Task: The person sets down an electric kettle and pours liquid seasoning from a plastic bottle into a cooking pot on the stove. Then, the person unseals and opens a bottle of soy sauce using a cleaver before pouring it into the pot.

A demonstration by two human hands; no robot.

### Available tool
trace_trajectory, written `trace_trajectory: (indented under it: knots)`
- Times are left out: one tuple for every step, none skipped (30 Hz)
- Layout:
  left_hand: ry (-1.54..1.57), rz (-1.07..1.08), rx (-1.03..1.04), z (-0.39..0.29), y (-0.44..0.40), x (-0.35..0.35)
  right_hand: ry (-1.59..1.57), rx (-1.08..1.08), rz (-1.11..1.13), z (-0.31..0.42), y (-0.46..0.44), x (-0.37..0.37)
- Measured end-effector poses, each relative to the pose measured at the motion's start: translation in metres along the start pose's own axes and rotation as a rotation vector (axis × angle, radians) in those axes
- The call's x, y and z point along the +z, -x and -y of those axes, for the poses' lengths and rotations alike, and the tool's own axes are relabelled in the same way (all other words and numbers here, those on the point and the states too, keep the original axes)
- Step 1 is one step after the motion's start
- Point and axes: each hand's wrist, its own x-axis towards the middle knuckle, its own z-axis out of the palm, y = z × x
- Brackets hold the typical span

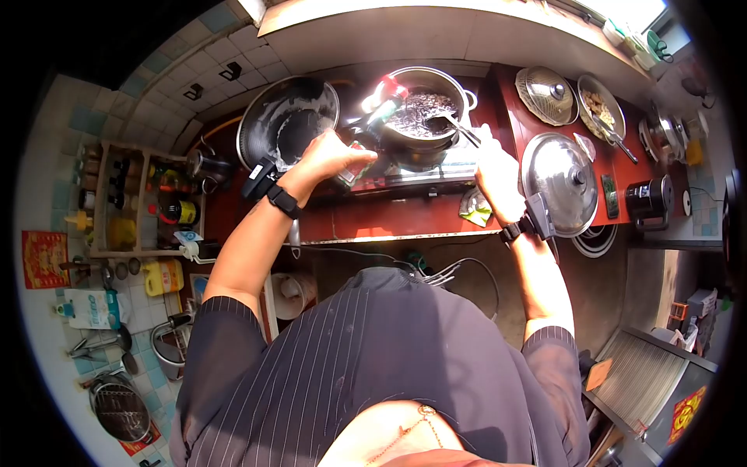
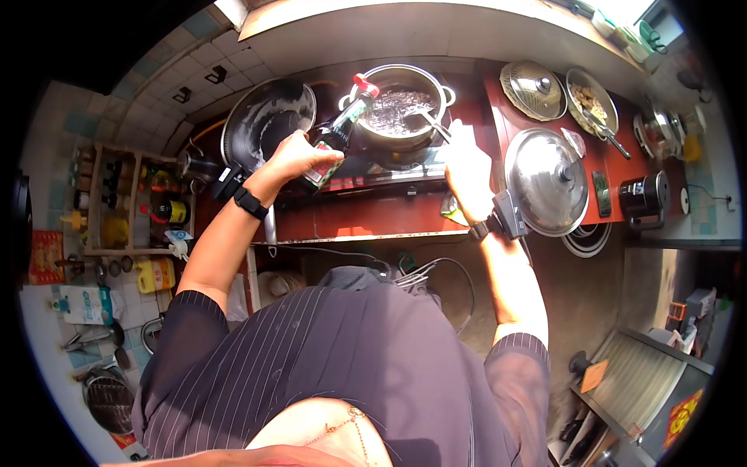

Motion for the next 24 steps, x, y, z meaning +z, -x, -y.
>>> trace_trajectory:
  knots:
    - [-0.036,-0.021,0.003,-0.001,0.000,-0.001,-0.017,0.033,0.011,0.001,0.002,-0.001]
    - [-0.072,-0.042,0.006,-0.001,0.000,-0.001,-0.034,0.066,0.022,0.002,0.004,-0.003]
    - [-0.107,-0.063,0.011,-0.002,0.000,-0.001,-0.041,0.087,0.062,0.001,0.007,0.000]
    - [-0.124,-0.069,0.011,-0.004,0.001,-0.003,-0.048,0.107,0.101,-0.001,0.010,0.001]
    - [-0.139,-0.075,0.009,-0.006,0.003,-0.004,-0.060,0.147,0.103,-0.002,0.012,0.003]
    - [-0.154,-0.082,0.006,-0.007,0.005,-0.005,-0.073,0.184,0.105,0.000,0.011,0.003]
    - [-0.155,-0.090,0.014,-0.008,0.006,-0.005,-0.086,0.222,0.108,0.002,0.010,0.003]
    - [-0.155,-0.098,0.023,-0.009,0.008,-0.006,-0.140,0.289,0.107,0.004,0.009,0.002]
    - [-0.155,-0.105,0.030,-0.010,0.010,-0.006,-0.194,0.356,0.106,0.009,0.006,-0.004]
    - [-0.152,-0.089,0.015,-0.013,0.012,-0.007,-0.247,0.422,0.105,0.011,0.004,-0.007]
    - [-0.149,-0.073,-0.001,-0.016,0.014,-0.009,-0.312,0.433,0.064,0.009,0.005,-0.005]
    - [-0.145,-0.058,-0.017,-0.018,0.016,-0.009,-0.377,0.444,0.023,0.006,0.006,-0.002]
    - [-0.148,-0.068,-0.016,-0.017,0.016,-0.009,-0.441,0.454,-0.018,0.004,0.007,0.000]
    - [-0.150,-0.078,-0.015,-0.015,0.016,-0.008,-0.475,0.496,0.010,0.001,0.007,0.000]
    - [-0.152,-0.088,-0.015,-0.015,0.016,-0.008,-0.508,0.539,0.039,0.000,0.005,-0.003]
    - [-0.140,-0.076,-0.013,-0.015,0.018,-0.008,-0.541,0.581,0.068,-0.001,0.004,-0.006]
    - [-0.128,-0.062,-0.010,-0.017,0.021,-0.010,-0.551,0.574,0.061,-0.002,0.003,-0.007]
    - [-0.115,-0.049,-0.008,-0.019,0.023,-0.011,-0.560,0.566,0.053,-0.005,0.002,-0.007]
    - [-0.121,-0.060,-0.012,-0.020,0.025,-0.011,-0.569,0.557,0.045,-0.008,0.002,-0.007]
    - [-0.127,-0.071,-0.018,-0.022,0.026,-0.011,-0.571,0.514,0.007,-0.015,0.006,-0.001]
    - [-0.133,-0.082,-0.024,-0.022,0.028,-0.011,-0.549,0.491,-0.005,-0.017,0.006,-0.002]
    - [-0.128,-0.076,-0.024,-0.021,0.028,-0.011,-0.528,0.469,-0.015,-0.018,0.007,-0.004]
    - [-0.123,-0.071,-0.023,-0.020,0.027,-0.010,-0.505,0.447,-0.028,-0.019,0.008,-0.005]
    - [-0.117,-0.067,-0.020,-0.019,0.025,-0.010,-0.450,0.402,-0.063,-0.021,0.010,-0.004]
